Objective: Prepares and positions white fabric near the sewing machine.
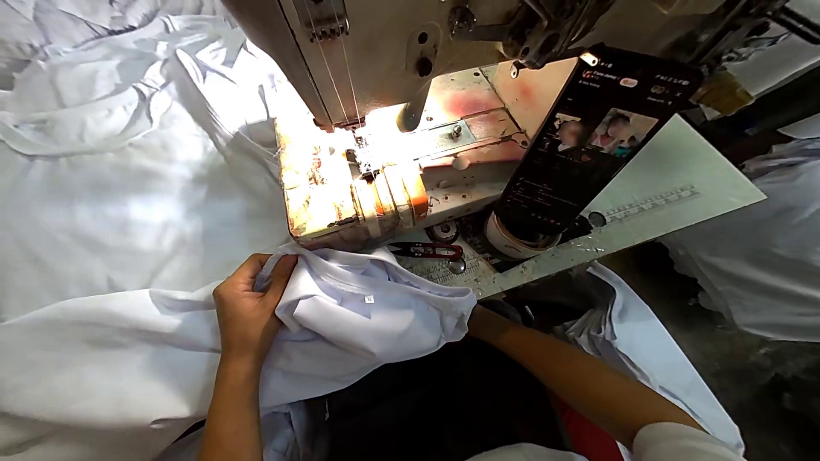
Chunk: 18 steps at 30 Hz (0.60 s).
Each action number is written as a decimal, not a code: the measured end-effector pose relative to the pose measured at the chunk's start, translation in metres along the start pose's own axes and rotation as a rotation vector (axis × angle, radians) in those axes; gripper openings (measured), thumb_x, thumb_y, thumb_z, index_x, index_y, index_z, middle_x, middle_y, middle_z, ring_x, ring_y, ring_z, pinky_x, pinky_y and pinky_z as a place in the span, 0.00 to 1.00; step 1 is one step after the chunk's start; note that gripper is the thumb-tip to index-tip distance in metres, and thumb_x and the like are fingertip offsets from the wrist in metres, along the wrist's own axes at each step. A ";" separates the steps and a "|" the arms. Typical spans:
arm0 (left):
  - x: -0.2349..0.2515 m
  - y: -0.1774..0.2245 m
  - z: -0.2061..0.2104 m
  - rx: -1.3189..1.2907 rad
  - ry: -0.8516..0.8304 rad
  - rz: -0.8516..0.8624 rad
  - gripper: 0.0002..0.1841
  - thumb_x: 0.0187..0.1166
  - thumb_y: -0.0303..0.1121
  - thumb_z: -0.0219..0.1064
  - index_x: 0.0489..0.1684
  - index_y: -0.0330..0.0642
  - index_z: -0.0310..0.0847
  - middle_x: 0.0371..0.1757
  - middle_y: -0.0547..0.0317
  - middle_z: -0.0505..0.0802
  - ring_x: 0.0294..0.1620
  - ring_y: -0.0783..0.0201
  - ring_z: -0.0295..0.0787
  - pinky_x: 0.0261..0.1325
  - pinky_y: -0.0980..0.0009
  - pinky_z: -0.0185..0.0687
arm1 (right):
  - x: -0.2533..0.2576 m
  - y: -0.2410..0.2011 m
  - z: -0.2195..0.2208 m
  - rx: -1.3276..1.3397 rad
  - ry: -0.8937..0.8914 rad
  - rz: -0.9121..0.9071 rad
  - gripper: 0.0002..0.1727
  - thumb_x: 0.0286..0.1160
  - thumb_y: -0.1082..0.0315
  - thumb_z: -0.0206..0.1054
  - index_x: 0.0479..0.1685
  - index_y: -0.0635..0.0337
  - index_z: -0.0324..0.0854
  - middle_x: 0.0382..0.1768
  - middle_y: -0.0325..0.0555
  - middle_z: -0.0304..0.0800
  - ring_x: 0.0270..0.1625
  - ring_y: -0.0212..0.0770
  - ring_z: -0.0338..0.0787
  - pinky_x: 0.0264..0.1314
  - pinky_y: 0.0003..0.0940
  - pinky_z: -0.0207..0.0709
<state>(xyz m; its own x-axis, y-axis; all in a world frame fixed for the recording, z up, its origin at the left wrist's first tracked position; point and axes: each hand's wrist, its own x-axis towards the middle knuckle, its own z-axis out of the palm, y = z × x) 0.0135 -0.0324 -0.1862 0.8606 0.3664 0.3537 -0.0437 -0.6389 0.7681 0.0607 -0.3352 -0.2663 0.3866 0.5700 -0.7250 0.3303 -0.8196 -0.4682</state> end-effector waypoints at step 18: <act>-0.001 0.001 -0.001 0.017 -0.006 0.001 0.14 0.81 0.39 0.67 0.33 0.34 0.83 0.26 0.74 0.83 0.29 0.96 0.74 0.36 0.94 0.69 | 0.003 0.007 0.025 -0.019 0.206 -0.128 0.30 0.83 0.53 0.64 0.73 0.70 0.77 0.72 0.70 0.80 0.78 0.66 0.77 0.77 0.66 0.64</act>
<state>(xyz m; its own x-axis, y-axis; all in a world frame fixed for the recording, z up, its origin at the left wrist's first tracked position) 0.0122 -0.0325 -0.1852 0.8634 0.3622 0.3513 -0.0360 -0.6502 0.7589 0.0422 -0.3405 -0.2843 0.5073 0.6708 -0.5410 0.4033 -0.7396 -0.5389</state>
